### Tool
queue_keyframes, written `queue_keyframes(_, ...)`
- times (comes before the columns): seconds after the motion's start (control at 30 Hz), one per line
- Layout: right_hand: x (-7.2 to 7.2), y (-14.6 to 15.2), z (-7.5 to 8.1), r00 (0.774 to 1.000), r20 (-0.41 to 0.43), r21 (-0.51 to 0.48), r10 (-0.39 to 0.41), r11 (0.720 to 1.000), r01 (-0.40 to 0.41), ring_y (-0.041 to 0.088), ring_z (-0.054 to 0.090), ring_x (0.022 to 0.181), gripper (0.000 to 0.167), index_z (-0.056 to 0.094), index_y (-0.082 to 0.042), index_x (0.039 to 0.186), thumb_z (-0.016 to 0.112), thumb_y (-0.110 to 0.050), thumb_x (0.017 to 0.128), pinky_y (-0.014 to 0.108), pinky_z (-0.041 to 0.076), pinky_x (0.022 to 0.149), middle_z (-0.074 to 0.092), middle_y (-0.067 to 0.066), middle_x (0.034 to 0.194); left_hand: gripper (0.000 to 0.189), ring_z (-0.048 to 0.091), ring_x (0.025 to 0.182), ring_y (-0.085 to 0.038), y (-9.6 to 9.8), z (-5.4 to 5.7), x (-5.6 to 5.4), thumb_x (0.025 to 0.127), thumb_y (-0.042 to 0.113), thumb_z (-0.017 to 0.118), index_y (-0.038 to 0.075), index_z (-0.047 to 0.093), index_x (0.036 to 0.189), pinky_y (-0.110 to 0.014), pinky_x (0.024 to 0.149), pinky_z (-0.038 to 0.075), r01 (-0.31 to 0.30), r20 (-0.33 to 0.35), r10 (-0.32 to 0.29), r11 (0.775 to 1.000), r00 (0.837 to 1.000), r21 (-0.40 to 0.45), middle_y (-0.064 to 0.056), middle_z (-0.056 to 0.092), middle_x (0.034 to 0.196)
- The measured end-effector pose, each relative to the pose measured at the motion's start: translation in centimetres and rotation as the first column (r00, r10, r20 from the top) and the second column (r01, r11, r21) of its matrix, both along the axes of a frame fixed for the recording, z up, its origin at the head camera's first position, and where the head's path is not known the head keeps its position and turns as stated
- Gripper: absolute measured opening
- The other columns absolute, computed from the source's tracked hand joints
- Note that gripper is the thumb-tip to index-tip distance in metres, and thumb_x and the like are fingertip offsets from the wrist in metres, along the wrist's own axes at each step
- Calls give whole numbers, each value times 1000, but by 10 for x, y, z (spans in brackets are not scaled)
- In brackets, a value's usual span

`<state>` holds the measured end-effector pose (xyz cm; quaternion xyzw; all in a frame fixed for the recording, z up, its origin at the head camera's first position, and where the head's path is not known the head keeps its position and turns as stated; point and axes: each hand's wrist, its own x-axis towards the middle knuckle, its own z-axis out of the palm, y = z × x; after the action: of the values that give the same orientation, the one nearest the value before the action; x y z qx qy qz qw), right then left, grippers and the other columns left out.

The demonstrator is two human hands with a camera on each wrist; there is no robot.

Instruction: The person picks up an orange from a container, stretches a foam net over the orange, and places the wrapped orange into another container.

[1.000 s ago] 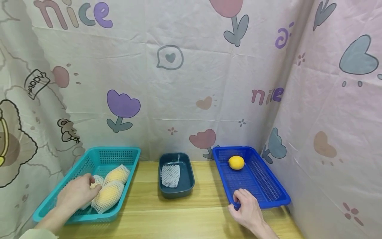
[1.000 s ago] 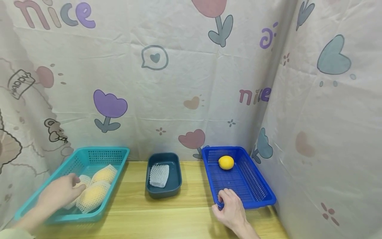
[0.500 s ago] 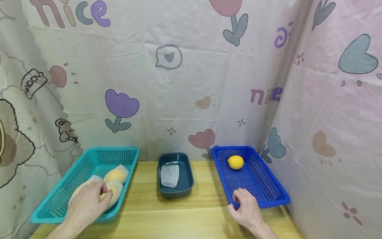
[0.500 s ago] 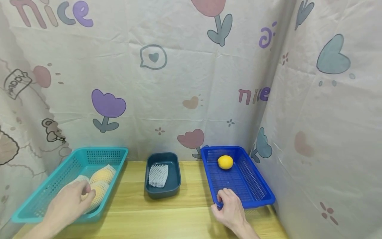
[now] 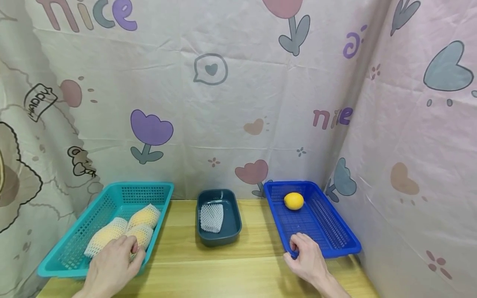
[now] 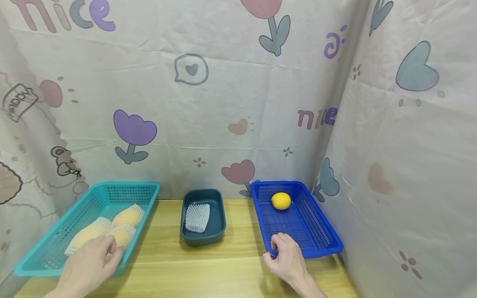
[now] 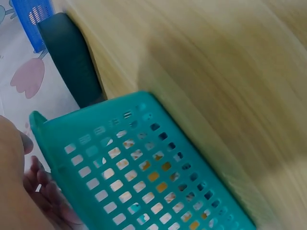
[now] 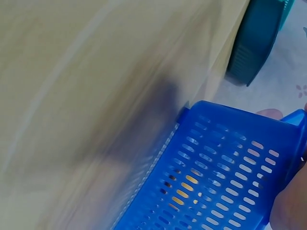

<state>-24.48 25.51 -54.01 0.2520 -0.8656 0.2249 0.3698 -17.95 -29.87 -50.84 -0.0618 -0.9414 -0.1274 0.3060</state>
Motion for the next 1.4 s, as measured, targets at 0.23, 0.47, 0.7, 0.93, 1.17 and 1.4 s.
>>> queue_keyframes(0.23, -3, -1, 4, 1000, 1, 25, 12, 1000, -12, -6, 33, 70, 37, 48, -25, 73, 81, -12, 61, 13, 28, 62, 40, -15, 69, 48, 19, 59, -2, 1, -13, 0, 88, 23, 85, 27, 41, 70, -22, 57, 18, 9, -74, -13, 998, 997, -60, 12, 29, 66)
queue_keyframes(0.47, -4, 1, 11, 997, 74, 80, -14, 997, 8, -6, 30, 67, 39, 46, -28, 71, 82, -16, 62, 16, 28, 60, 35, -20, 71, 48, 22, 61, -4, 3, -20, 0, 84, 28, 86, 26, 41, 69, -22, 57, 20, 8, -121, -18, 996, 993, -89, 14, 29, 65)
queue_keyframes(0.7, -7, 3, 33, 965, 246, 140, -95, 988, 62, -5, 36, 64, 39, 51, -33, 70, 88, -23, 74, 19, 32, 58, 41, -20, 69, 49, 23, 60, -1, 2, -26, -3, 87, 32, 86, 30, 41, 68, -22, 57, 21, 40, -149, -53, 995, 987, -92, 17, 30, 64)
queue_keyframes(0.93, -27, 9, 73, 901, 369, 209, -229, 965, 160, 5, 46, 66, 27, 61, -29, 75, 86, -31, 85, 24, 38, 60, 54, -12, 73, 51, 22, 60, 2, 0, -33, -4, 86, 36, 89, 33, 42, 69, -22, 56, 21, 66, -170, -82, 993, 982, -94, 19, 32, 65)
queue_keyframes(1.17, -56, 23, 91, 883, 371, 210, -288, 952, 222, 14, 51, 68, 18, 67, -19, 85, 81, -27, 91, 30, 41, 62, 60, -4, 77, 43, 31, 59, -2, 1, -33, -4, 89, 35, 86, 29, 48, 70, -23, 54, 25, 72, -198, -93, 991, 976, -111, 16, 35, 65)
queue_keyframes(1.4, -87, 33, 96, 857, 392, 245, -335, 936, 253, 20, 57, 73, 19, 70, -14, 92, 76, -32, 93, 34, 47, 63, 68, 4, 86, 29, 51, 63, -15, 6, -31, 0, 92, 36, 86, 19, 66, 81, -34, 57, 42, 55, -147, -77, 988, 986, -146, 9, 50, 67)
